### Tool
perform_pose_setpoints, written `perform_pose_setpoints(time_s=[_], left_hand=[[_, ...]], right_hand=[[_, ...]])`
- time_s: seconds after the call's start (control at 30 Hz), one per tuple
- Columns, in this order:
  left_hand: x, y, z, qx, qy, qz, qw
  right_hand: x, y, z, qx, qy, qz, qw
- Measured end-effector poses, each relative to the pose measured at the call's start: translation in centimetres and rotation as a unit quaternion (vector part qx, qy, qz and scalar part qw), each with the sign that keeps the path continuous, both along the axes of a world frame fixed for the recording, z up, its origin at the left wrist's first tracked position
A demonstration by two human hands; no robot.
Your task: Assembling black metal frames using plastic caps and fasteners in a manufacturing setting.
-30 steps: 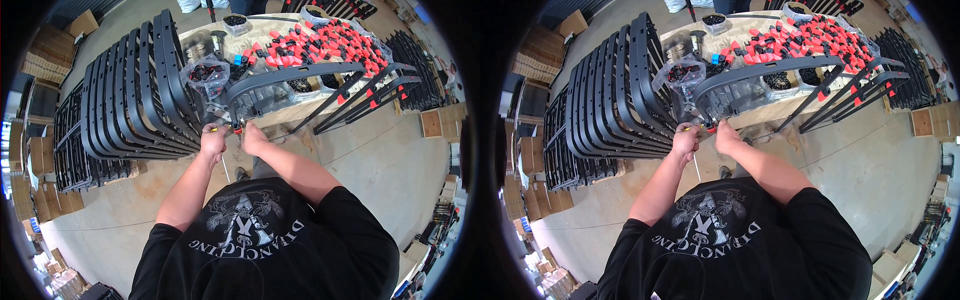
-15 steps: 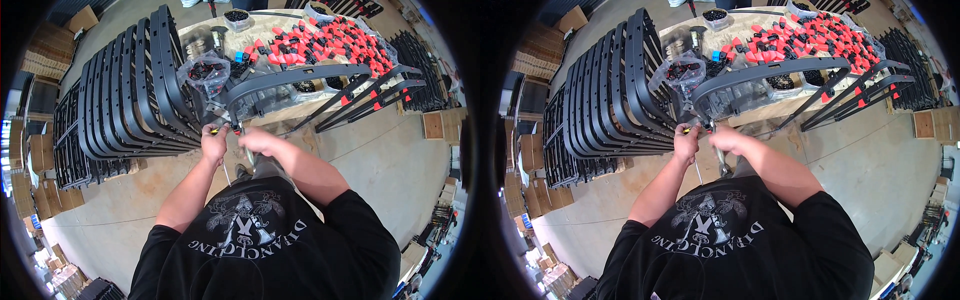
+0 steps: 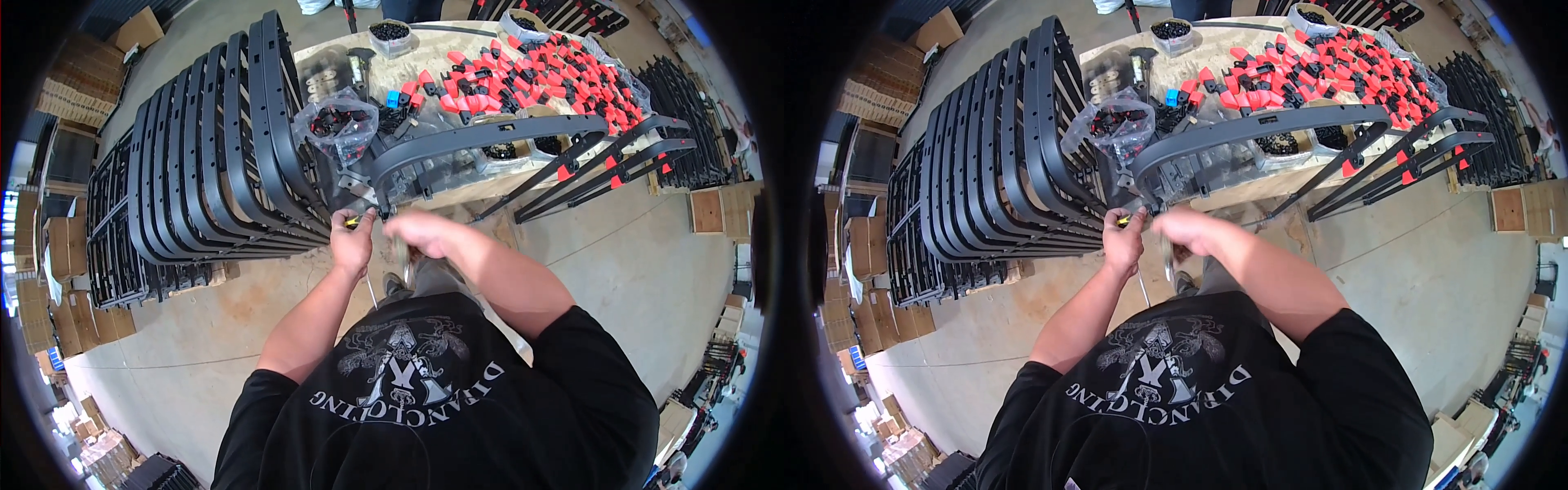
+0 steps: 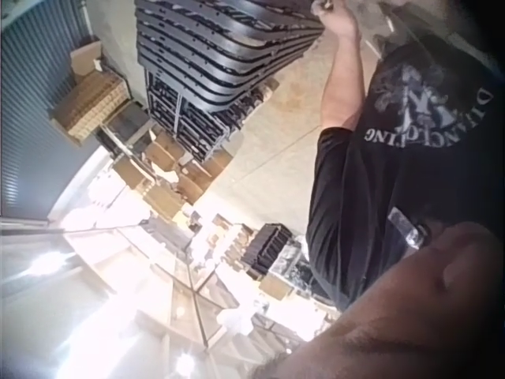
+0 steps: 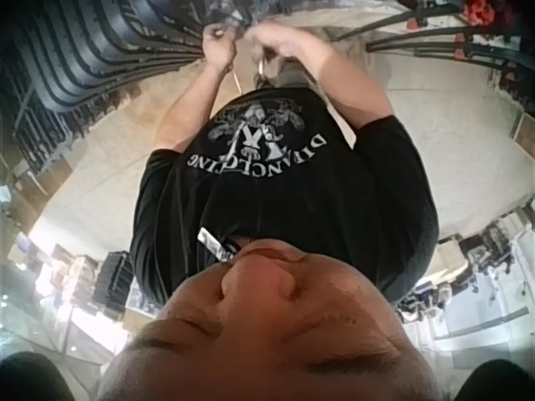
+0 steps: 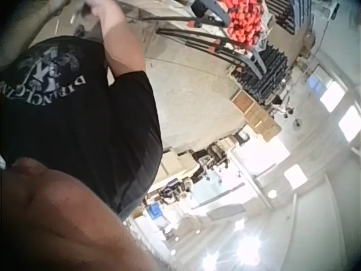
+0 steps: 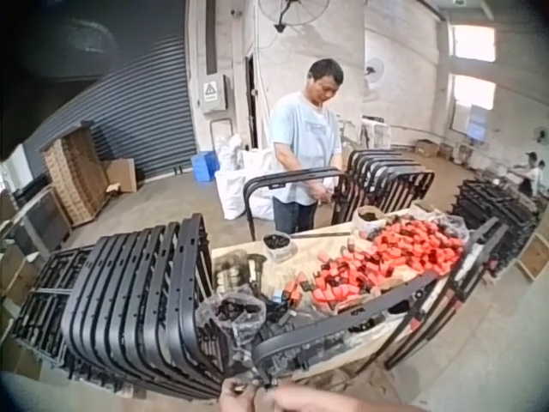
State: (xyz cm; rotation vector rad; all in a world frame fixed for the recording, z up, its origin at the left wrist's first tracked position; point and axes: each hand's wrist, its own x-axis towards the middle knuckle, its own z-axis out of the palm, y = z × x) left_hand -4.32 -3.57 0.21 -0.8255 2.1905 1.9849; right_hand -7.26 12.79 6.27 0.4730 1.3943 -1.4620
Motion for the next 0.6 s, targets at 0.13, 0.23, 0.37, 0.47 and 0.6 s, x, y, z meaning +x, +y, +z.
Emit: perform_pose_setpoints(time_s=[0.13,0.23,0.37,0.47,0.6], left_hand=[[0.1,0.6,1.2,-0.023,-0.01,-0.02,1.0],[0.3,0.2,1.3,0.007,-0.029,-0.013,0.999],[0.0,-0.1,0.9,-0.007,-0.01,-0.011,1.0],[-0.4,1.5,2.2,0.023,-0.024,-0.041,0.999],[0.2,0.3,1.9,0.055,-0.035,-0.003,0.998]], right_hand=[[0.9,0.8,-2.8,0.157,0.189,0.153,0.957],[0.8,-0.2,-2.9,0.37,0.353,0.239,0.826],[-0.1,0.8,-0.3,0.0,-0.037,-0.049,0.998],[1.3,1.6,-8.4,0.275,0.404,0.225,0.843],[0.2,-0.5,-1.0,0.177,0.11,0.177,0.962]])
